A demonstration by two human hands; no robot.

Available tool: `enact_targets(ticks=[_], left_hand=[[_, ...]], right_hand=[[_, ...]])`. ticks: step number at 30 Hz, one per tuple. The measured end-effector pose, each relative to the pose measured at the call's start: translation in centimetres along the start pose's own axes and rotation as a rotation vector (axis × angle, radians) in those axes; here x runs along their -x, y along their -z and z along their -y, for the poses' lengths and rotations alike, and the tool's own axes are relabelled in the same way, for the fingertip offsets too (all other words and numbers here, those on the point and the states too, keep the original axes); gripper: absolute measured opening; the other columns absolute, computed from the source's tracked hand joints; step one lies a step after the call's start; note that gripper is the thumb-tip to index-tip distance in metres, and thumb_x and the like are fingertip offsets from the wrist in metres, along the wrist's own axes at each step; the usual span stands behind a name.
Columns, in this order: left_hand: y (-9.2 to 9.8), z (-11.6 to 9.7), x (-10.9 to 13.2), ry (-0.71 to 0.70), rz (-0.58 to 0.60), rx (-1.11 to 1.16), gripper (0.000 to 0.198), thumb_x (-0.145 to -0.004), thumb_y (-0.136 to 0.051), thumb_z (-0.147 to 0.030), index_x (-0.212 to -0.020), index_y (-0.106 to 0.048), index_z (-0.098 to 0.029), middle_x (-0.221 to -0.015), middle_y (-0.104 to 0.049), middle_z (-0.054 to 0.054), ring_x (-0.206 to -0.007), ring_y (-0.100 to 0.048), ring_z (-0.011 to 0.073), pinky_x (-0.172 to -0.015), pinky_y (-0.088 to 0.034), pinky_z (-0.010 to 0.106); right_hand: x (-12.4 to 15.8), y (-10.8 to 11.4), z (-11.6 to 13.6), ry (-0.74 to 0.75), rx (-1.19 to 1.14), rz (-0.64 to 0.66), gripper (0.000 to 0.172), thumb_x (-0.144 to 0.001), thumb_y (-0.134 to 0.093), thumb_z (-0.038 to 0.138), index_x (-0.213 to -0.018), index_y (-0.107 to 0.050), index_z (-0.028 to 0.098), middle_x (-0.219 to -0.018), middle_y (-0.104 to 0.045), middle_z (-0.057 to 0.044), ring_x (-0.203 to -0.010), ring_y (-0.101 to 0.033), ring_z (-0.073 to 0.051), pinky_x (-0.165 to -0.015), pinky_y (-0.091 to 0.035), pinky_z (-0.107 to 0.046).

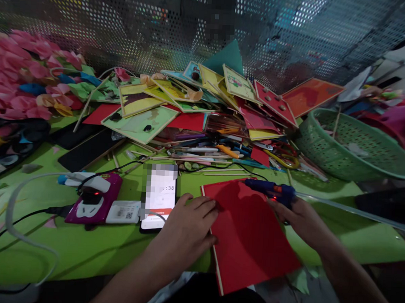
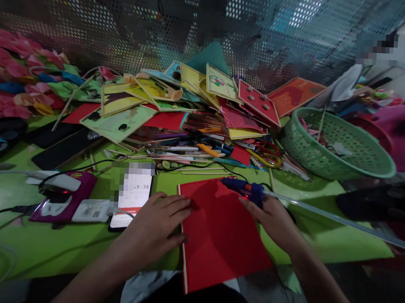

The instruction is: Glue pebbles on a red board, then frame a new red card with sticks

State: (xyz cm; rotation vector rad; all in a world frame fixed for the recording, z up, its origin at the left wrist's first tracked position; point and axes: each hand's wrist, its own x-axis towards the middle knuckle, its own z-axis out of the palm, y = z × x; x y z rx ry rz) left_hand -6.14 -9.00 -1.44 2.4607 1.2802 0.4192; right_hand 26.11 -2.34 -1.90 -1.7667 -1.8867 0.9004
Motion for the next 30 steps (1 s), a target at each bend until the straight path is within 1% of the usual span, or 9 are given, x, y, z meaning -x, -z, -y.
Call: enact_targets(ticks=[6,10,14,16,20,22,26,28,30], left_hand=[[0.1,0.0,0.0,-0.004,0.012,0.002,0.047,-0.094,-0.073,-0.041,-0.134,-0.063,-0.018,-0.147,-0.064,0.009,-0.135,-0.058,0.0291,-0.110,-0.041,0.052],[0.0,0.0,0.0,-0.009,-0.005,-0.004,0.046,-0.094,-0.073,-0.040,-0.134,-0.063,-0.018,-0.146,-0.064,0.008,-0.135,-0.058,0.0285,-0.109,-0.041,0.050],[0.0,0.1,0.0,-0.005,-0.001,0.002,0.048,-0.094,-0.074,-0.041,-0.135,-0.062,-0.019,-0.146,-0.064,0.008,-0.135,-0.058,0.0282,-0.109,-0.040,0.050],[0.0,0.1,0.0,-0.004,0.005,0.005,0.049,-0.094,-0.074,-0.041,-0.135,-0.062,-0.019,-0.147,-0.064,0.008,-0.136,-0.058,0.0280,-0.109,-0.040,0.050],[0.1,0.0,0.0,-0.009,0.002,0.002,0.047,-0.094,-0.074,-0.041,-0.134,-0.063,-0.018,-0.147,-0.064,0.009,-0.136,-0.058,0.0282,-0.109,-0.041,0.050],[0.0,0.0,0.0,-0.007,-0.005,-0.002,0.046,-0.094,-0.073,-0.041,-0.133,-0.064,-0.018,-0.146,-0.064,0.009,-0.135,-0.059,0.0286,-0.108,-0.042,0.050],[-0.2,0.1,0.0,-0.007,-0.018,-0.004,0.047,-0.094,-0.073,-0.042,-0.133,-0.064,-0.017,-0.146,-0.064,0.008,-0.135,-0.058,0.0290,-0.108,-0.041,0.052],[-0.3,0.2,0.0,-0.007,-0.009,-0.004,0.047,-0.094,-0.073,-0.043,-0.132,-0.064,-0.017,-0.146,-0.064,0.008,-0.135,-0.058,0.0292,-0.109,-0.041,0.052],[-0.2,0.2,0.1,-0.001,0.002,-0.003,0.047,-0.094,-0.074,-0.043,-0.132,-0.064,-0.018,-0.147,-0.064,0.008,-0.136,-0.057,0.0292,-0.109,-0.040,0.052]], right_hand=[[0.0,0.5,0.0,-0.039,0.025,0.012,0.059,-0.082,-0.061,0.076,-0.059,-0.048,0.024,-0.052,-0.041,0.003,-0.051,-0.034,-0.013,-0.047,-0.026,-0.028],[0.0,0.9,0.5,-0.048,0.052,0.006,0.061,-0.080,-0.060,0.078,-0.055,-0.046,0.025,-0.050,-0.040,0.003,-0.050,-0.034,-0.013,-0.047,-0.027,-0.029],[-0.1,0.3,0.6,-0.021,0.010,0.012,0.053,-0.082,-0.063,0.073,-0.064,-0.056,0.023,-0.055,-0.047,0.003,-0.053,-0.038,-0.014,-0.048,-0.030,-0.029],[-0.2,0.1,0.5,0.011,0.000,0.021,0.048,-0.084,-0.064,0.068,-0.068,-0.058,0.023,-0.057,-0.049,0.003,-0.054,-0.040,-0.015,-0.049,-0.031,-0.028],[-0.3,0.5,0.1,0.003,0.083,-0.014,0.055,-0.085,-0.062,0.069,-0.055,-0.048,0.024,-0.051,-0.044,0.002,-0.050,-0.037,-0.014,-0.047,-0.027,-0.029],[-0.3,1.0,0.1,-0.016,0.103,-0.029,0.058,-0.084,-0.061,0.071,-0.053,-0.045,0.025,-0.049,-0.040,0.003,-0.049,-0.035,-0.013,-0.046,-0.026,-0.029],[0.1,1.6,0.5,-0.018,0.029,-0.038,0.059,-0.080,-0.063,0.077,-0.057,-0.048,0.025,-0.052,-0.041,0.003,-0.050,-0.035,-0.014,-0.046,-0.029,-0.029],[0.3,1.5,0.7,-0.027,-0.024,-0.018,0.060,-0.078,-0.063,0.079,-0.059,-0.050,0.025,-0.053,-0.043,0.002,-0.051,-0.037,-0.014,-0.046,-0.031,-0.029],[0.4,1.3,0.8,-0.036,-0.049,0.010,0.061,-0.079,-0.063,0.080,-0.058,-0.049,0.025,-0.053,-0.042,0.003,-0.051,-0.035,-0.014,-0.046,-0.030,-0.029]])
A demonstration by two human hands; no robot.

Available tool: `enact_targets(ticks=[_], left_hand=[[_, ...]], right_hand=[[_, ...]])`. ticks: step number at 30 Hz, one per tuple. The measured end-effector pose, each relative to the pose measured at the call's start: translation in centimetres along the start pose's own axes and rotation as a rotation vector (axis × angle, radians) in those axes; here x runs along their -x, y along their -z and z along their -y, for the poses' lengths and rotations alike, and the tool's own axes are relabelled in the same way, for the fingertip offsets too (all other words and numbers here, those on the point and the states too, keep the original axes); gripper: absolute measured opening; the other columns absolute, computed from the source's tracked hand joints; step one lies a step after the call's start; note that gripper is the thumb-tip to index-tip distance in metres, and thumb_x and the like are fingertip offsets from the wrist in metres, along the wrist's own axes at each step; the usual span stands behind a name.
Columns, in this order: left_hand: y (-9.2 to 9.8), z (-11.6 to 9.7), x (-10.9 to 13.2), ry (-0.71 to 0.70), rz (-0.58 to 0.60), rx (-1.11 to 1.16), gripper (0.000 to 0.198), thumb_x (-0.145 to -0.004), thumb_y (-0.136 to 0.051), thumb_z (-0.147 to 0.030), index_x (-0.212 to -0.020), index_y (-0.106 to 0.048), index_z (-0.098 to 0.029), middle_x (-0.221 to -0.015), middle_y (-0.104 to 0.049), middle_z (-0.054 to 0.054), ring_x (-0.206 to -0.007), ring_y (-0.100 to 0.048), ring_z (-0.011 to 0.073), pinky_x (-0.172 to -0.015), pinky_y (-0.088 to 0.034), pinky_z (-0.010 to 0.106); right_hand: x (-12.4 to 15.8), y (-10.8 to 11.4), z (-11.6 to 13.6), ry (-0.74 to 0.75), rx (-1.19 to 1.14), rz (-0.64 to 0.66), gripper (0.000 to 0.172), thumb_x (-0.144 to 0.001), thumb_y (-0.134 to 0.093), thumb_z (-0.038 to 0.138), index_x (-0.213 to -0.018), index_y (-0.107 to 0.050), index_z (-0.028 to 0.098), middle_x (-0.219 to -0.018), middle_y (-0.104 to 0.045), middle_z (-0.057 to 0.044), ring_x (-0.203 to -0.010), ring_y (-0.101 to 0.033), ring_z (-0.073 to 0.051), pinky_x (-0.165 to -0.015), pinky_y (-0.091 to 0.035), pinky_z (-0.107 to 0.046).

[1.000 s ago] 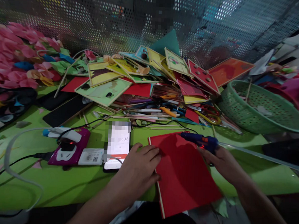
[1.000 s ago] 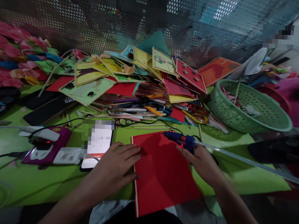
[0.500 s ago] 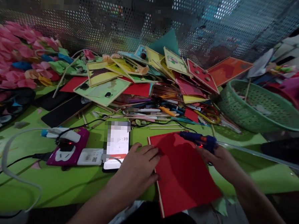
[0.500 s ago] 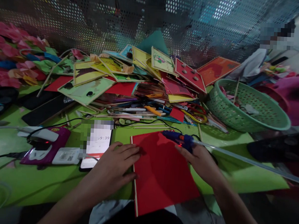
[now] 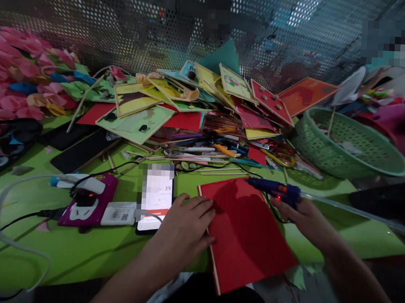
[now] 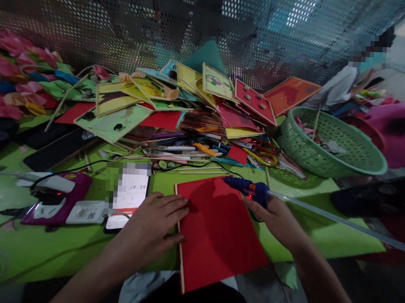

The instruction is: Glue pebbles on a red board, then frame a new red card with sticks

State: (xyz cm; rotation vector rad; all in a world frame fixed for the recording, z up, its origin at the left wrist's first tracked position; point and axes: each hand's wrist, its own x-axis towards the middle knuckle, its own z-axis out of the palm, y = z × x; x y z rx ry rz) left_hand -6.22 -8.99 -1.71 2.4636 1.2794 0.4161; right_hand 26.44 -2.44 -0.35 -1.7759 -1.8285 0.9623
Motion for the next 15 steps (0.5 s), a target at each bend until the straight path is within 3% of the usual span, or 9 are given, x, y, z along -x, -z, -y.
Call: enact_targets(ticks=[15], left_hand=[[-0.1,0.0,0.0,0.005,0.001,-0.011,0.049,-0.094,-0.073,-0.045,-0.134,-0.064,-0.019,-0.146,-0.064,0.007,-0.135,-0.058,0.0289,-0.109,-0.041,0.052]], right_hand=[[-0.5,-0.2,-1.4,-0.025,0.054,-0.023,0.063,-0.080,-0.058,0.081,-0.057,-0.044,0.024,-0.053,-0.039,0.003,-0.052,-0.033,-0.013,-0.048,-0.026,-0.029]])
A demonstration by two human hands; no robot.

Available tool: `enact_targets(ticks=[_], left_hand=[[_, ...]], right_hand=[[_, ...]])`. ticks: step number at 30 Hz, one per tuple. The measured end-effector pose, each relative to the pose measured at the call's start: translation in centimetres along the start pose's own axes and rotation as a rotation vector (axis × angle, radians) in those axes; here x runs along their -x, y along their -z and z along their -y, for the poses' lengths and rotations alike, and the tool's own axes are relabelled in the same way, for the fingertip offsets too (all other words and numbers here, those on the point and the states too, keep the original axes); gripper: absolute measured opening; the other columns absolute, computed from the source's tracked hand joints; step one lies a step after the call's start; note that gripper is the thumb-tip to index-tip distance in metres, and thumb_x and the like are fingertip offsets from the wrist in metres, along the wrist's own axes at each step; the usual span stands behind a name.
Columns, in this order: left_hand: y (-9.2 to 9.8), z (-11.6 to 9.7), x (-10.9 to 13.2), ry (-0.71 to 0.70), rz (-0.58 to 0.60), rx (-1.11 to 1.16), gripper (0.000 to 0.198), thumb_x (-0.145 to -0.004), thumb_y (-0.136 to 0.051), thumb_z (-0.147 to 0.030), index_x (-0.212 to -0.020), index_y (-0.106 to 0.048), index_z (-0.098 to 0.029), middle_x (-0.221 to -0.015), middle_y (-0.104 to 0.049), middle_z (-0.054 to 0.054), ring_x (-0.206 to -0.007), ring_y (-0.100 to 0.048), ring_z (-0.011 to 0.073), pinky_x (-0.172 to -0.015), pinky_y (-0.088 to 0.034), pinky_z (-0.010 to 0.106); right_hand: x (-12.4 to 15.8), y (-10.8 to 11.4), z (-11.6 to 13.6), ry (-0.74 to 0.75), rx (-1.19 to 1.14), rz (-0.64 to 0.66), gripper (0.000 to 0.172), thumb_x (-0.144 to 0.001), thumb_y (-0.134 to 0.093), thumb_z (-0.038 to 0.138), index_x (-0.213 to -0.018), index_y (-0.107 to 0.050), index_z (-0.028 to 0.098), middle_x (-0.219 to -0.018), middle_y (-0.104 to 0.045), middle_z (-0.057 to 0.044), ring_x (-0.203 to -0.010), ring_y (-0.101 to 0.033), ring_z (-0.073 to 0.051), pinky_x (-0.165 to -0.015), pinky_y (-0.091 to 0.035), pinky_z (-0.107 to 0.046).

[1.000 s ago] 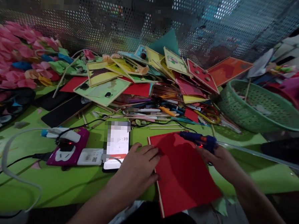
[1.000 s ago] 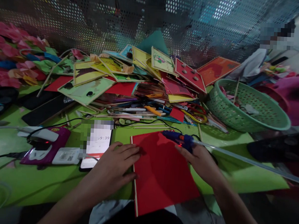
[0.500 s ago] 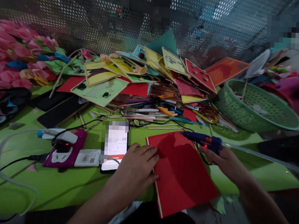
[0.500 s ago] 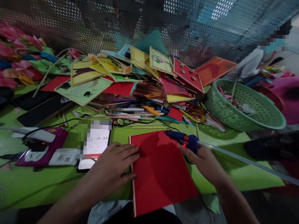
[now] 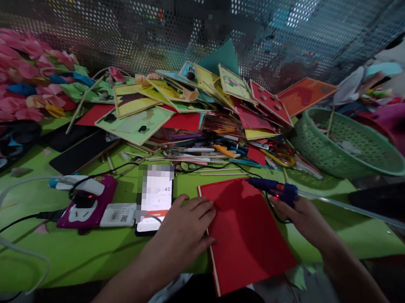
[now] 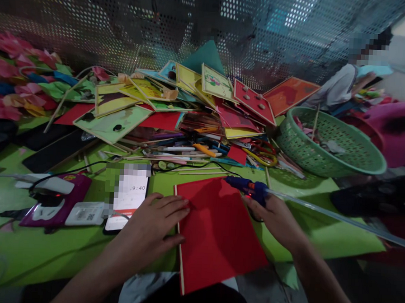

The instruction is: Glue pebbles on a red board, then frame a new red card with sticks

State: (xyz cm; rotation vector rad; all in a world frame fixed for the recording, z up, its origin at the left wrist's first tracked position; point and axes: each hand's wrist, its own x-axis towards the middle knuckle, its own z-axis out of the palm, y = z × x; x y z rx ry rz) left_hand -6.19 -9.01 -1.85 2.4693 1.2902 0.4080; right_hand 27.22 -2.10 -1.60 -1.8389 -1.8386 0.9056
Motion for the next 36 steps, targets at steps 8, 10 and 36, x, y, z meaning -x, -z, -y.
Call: enact_targets(ticks=[8,10,36], left_hand=[[-0.1,0.1,0.1,-0.006,-0.003,0.012,0.046,-0.095,-0.072,-0.045,-0.133,-0.064,-0.019,-0.147,-0.064,0.007,-0.136,-0.058,0.0283,-0.108,-0.040,0.052],[-0.1,0.1,0.1,-0.005,-0.006,0.012,0.046,-0.095,-0.072,-0.044,-0.133,-0.064,-0.020,-0.148,-0.063,0.007,-0.136,-0.057,0.0281,-0.109,-0.039,0.051],[0.0,0.2,-0.1,-0.002,0.011,-0.009,0.048,-0.095,-0.071,-0.046,-0.134,-0.064,-0.019,-0.147,-0.064,0.007,-0.135,-0.059,0.0283,-0.106,-0.041,0.050]], right_hand=[[0.2,-0.2,0.7,0.017,-0.002,-0.012,0.060,-0.079,-0.061,0.078,-0.059,-0.044,0.025,-0.053,-0.038,0.004,-0.051,-0.031,-0.012,-0.047,-0.024,-0.028],[0.2,-0.3,0.8,0.019,0.007,-0.004,0.059,-0.080,-0.060,0.078,-0.059,-0.044,0.024,-0.052,-0.038,0.004,-0.051,-0.032,-0.012,-0.047,-0.025,-0.028],[0.2,0.9,0.4,-0.022,0.080,-0.113,0.062,-0.073,-0.060,0.084,-0.057,-0.046,0.026,-0.051,-0.041,0.002,-0.050,-0.036,-0.014,-0.045,-0.028,-0.029]])
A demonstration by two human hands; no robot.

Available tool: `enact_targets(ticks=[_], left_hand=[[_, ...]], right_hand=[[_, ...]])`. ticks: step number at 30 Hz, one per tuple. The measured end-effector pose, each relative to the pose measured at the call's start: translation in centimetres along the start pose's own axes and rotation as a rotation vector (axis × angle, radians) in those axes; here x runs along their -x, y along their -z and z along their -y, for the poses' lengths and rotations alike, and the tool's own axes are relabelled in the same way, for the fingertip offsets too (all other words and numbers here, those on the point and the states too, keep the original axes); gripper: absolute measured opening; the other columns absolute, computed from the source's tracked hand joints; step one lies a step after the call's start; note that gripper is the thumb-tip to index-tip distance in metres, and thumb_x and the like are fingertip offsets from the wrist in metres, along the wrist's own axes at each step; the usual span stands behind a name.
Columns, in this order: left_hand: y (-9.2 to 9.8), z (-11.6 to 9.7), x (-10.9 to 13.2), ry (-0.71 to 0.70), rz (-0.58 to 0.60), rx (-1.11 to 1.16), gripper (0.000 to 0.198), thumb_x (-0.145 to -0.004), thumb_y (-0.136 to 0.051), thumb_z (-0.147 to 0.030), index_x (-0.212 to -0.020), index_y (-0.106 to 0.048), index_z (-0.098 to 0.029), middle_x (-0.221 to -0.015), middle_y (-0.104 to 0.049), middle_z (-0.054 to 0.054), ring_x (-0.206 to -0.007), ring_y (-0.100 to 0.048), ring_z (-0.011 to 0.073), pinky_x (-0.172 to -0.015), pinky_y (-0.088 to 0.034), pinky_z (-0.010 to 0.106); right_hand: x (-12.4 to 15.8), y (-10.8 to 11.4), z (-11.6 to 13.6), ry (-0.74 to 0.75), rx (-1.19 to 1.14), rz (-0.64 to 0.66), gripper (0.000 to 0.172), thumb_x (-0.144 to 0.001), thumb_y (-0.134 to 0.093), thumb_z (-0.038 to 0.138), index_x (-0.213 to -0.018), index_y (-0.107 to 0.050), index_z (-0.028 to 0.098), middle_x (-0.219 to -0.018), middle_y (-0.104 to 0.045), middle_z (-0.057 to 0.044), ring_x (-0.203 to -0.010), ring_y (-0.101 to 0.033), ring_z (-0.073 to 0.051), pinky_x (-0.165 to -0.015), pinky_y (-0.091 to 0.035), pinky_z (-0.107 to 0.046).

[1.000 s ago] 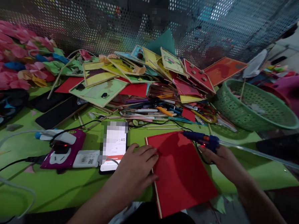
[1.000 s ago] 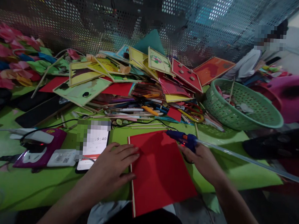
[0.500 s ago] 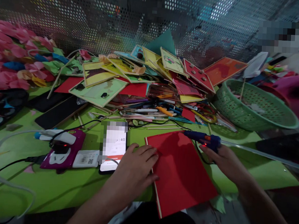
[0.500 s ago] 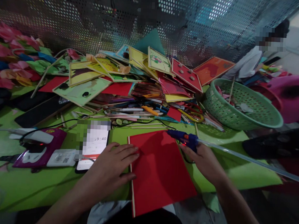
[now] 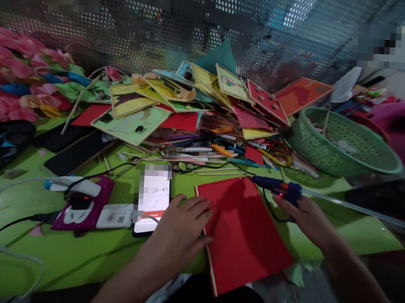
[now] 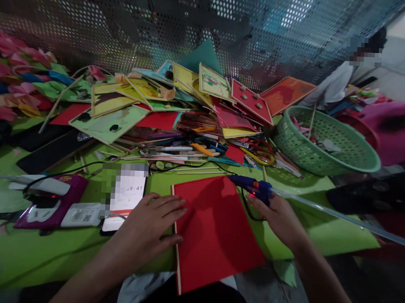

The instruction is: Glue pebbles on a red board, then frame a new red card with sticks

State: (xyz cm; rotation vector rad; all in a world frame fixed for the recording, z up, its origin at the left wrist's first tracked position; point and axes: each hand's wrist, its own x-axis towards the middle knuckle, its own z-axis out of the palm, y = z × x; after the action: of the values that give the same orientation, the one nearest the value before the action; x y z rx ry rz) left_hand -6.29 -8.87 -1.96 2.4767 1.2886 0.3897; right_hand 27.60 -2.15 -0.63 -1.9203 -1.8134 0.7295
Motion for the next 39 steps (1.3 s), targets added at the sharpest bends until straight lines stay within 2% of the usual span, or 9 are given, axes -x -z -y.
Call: enact_targets(ticks=[10,18,23,28,39], left_hand=[[-0.3,0.1,0.1,0.001,-0.002,-0.004,0.050,-0.095,-0.071,-0.047,-0.136,-0.064,-0.020,-0.147,-0.064,0.007,-0.135,-0.058,0.0281,-0.107,-0.041,0.050],[-0.1,0.1,0.1,0.008,0.002,0.011,0.049,-0.096,-0.069,-0.047,-0.137,-0.063,-0.021,-0.147,-0.064,0.006,-0.136,-0.058,0.0275,-0.108,-0.039,0.049],[0.0,0.0,0.0,0.016,0.012,0.004,0.048,-0.095,-0.072,-0.046,-0.134,-0.064,-0.020,-0.147,-0.064,0.006,-0.136,-0.058,0.0281,-0.108,-0.040,0.050],[-0.1,0.1,0.0,0.008,0.006,0.008,0.047,-0.093,-0.074,-0.046,-0.131,-0.066,-0.019,-0.145,-0.065,0.007,-0.135,-0.059,0.0285,-0.108,-0.040,0.050],[-0.2,0.4,0.0,-0.002,-0.001,-0.007,0.049,-0.093,-0.074,-0.046,-0.134,-0.065,-0.021,-0.147,-0.064,0.009,-0.135,-0.059,0.0289,-0.108,-0.041,0.049]], right_hand=[[0.0,-0.4,0.8,0.061,-0.026,0.024,0.055,-0.080,-0.061,0.072,-0.057,-0.044,0.025,-0.049,-0.038,0.003,-0.049,-0.032,-0.013,-0.045,-0.025,-0.029],[0.1,-0.5,-0.1,0.065,-0.026,0.047,0.051,-0.084,-0.061,0.069,-0.061,-0.047,0.025,-0.053,-0.038,0.004,-0.051,-0.032,-0.013,-0.047,-0.027,-0.030],[0.0,0.2,-0.7,0.042,0.066,-0.013,0.049,-0.082,-0.061,0.070,-0.065,-0.056,0.025,-0.052,-0.039,0.003,-0.050,-0.034,-0.015,-0.047,-0.025,-0.031],[-0.1,0.4,-1.0,0.012,0.037,-0.018,0.050,-0.082,-0.061,0.072,-0.071,-0.064,0.023,-0.052,-0.045,0.003,-0.052,-0.041,-0.017,-0.049,-0.031,-0.030],[0.0,0.1,-0.8,-0.017,-0.037,-0.031,0.057,-0.079,-0.062,0.075,-0.057,-0.048,0.025,-0.049,-0.042,0.003,-0.049,-0.037,-0.014,-0.046,-0.026,-0.029]])
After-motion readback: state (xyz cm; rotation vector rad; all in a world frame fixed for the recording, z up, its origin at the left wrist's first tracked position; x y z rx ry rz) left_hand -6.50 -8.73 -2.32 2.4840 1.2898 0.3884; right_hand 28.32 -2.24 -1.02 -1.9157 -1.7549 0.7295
